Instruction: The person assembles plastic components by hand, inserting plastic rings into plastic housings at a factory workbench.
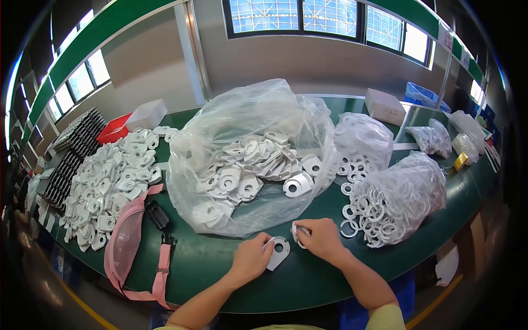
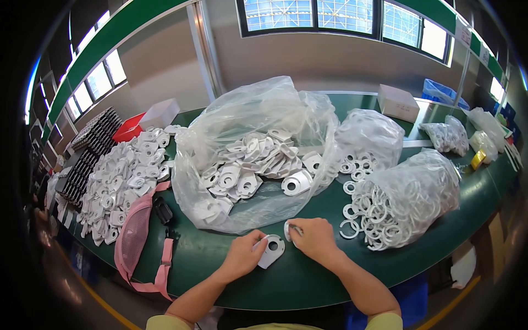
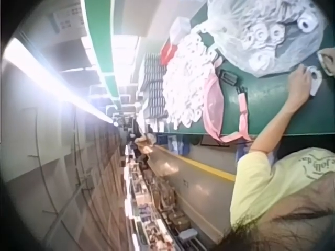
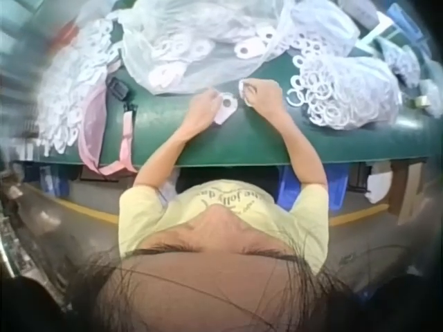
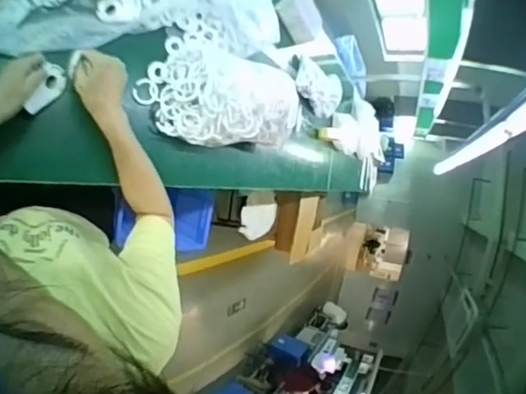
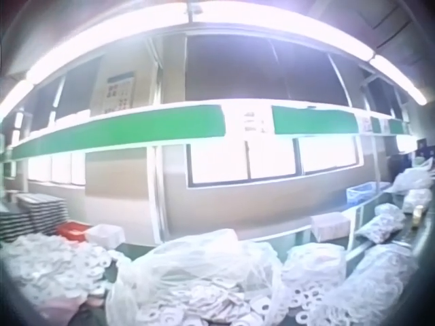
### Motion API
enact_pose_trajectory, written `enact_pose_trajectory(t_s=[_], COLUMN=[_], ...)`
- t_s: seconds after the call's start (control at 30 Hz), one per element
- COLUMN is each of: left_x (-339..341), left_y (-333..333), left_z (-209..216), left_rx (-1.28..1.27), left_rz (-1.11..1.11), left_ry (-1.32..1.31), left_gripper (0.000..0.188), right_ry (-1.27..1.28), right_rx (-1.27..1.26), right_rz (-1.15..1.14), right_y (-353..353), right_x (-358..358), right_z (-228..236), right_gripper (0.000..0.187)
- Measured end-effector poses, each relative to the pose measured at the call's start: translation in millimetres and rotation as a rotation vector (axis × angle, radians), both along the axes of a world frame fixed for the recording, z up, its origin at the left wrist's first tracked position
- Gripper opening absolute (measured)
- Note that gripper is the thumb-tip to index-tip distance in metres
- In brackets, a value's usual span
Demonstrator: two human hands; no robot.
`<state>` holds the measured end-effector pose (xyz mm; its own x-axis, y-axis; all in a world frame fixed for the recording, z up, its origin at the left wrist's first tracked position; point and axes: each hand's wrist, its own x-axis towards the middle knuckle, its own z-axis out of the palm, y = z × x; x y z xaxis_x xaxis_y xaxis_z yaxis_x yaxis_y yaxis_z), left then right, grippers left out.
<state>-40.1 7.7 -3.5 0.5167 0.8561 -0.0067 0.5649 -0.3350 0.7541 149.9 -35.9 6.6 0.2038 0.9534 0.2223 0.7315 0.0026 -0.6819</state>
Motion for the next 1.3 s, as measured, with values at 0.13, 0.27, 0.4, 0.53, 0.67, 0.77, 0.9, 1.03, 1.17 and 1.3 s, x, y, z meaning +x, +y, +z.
enact_pose_trajectory(t_s=[0.13, 0.27, 0.4, 0.53, 0.67, 0.77, 0.9, 1.03, 1.17, 1.3], left_x=[0.4, -0.8, -4.1, -11.1, -17.4, -29.3, -18.4, 10.6, 13.3, 17.3], left_y=[13.6, 87.2, 142.4, 150.3, 118.7, 89.3, 52.6, 18.5, 13.3, 9.6], left_z=[25.1, 34.6, 6.8, -0.8, 34.9, 47.7, 20.6, 8.1, 2.0, -6.1], left_rx=[0.506, 0.883, 0.946, 0.888, 0.932, 0.692, 0.15, -0.549, -0.379, -0.339], left_rz=[0.035, 0.197, 0.222, 0.24, 0.373, 0.278, 0.142, 0.049, -0.067, -0.097], left_ry=[0.41, 0.395, 0.465, 0.565, 0.33, -0.288, -0.651, -0.899, -0.677, -0.791], left_gripper=[0.039, 0.031, 0.014, 0.019, 0.018, 0.029, 0.037, 0.034, 0.014, 0.022], right_ry=[0.176, 0.259, 0.294, 0.307, 0.352, 0.471, 0.678, 0.605, 0.302, 0.301], right_rx=[0.043, 0.076, 0.087, 0.135, 0.179, 0.168, 0.064, -0.054, 0.022, -0.001], right_rz=[-0.021, -0.053, -0.039, -0.05, -0.091, -0.039, 0.135, 0.214, 0.116, 0.122], right_y=[2.2, 4.4, 3.0, 3.8, 1.2, 0.8, 1.9, -0.8, -1.0, -2.0], right_x=[17.8, 20.7, 12.9, 14.8, 17.3, 14.3, 8.1, 1.4, -6.1, -3.3], right_z=[1.6, -0.7, 10.5, 6.4, 14.0, 15.2, 6.7, 5.6, 2.0, 7.9], right_gripper=[0.028, 0.029, 0.018, 0.017, 0.016, 0.015, 0.018, 0.02, 0.025, 0.024])
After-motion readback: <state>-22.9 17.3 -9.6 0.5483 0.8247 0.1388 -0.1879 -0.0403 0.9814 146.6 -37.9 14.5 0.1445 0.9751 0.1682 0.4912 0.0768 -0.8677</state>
